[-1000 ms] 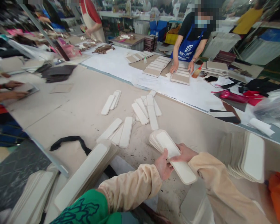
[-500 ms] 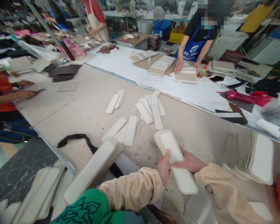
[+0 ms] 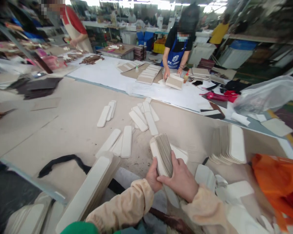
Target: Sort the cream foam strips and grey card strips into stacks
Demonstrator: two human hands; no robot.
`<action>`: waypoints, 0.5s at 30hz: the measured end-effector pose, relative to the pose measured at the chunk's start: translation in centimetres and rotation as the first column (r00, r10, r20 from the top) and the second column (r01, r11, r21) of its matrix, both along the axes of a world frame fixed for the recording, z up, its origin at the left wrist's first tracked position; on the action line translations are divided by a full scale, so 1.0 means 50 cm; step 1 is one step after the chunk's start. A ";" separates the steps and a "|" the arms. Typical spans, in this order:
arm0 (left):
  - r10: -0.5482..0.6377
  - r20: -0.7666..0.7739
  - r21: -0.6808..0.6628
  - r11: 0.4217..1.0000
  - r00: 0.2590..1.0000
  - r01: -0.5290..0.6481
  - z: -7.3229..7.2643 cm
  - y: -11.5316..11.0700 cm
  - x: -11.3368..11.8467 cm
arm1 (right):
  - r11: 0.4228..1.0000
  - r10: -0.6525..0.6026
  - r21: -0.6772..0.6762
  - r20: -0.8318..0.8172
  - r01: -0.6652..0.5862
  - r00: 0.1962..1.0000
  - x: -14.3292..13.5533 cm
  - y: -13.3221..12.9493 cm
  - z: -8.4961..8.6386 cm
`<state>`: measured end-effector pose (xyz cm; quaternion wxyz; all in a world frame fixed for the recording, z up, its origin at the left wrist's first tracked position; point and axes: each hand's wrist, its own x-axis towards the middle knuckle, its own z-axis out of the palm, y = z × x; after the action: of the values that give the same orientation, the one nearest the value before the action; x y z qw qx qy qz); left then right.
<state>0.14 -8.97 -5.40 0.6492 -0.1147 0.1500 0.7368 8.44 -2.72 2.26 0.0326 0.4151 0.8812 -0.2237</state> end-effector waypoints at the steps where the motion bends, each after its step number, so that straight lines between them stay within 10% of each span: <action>1: -0.027 -0.001 0.043 0.999 1.000 0.028 0.002 -0.010 -0.010 | 1.000 -0.015 -0.002 -0.033 0.015 0.999 0.002 -0.017 0.013; 9: -0.214 -0.152 0.061 0.972 0.965 0.225 0.075 -0.076 -0.051 | 0.954 -0.214 -0.289 -0.460 0.083 0.862 0.059 -0.074 0.090; 15: -0.282 -0.247 0.015 0.956 0.927 0.294 0.132 -0.128 -0.032 | 0.984 -0.111 -0.177 -0.561 0.012 0.820 0.092 -0.118 0.150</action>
<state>-1.45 -15.36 1.20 0.7299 0.0158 0.2241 0.6456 13.05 -8.63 9.75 -0.2042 0.3536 0.8152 -0.4107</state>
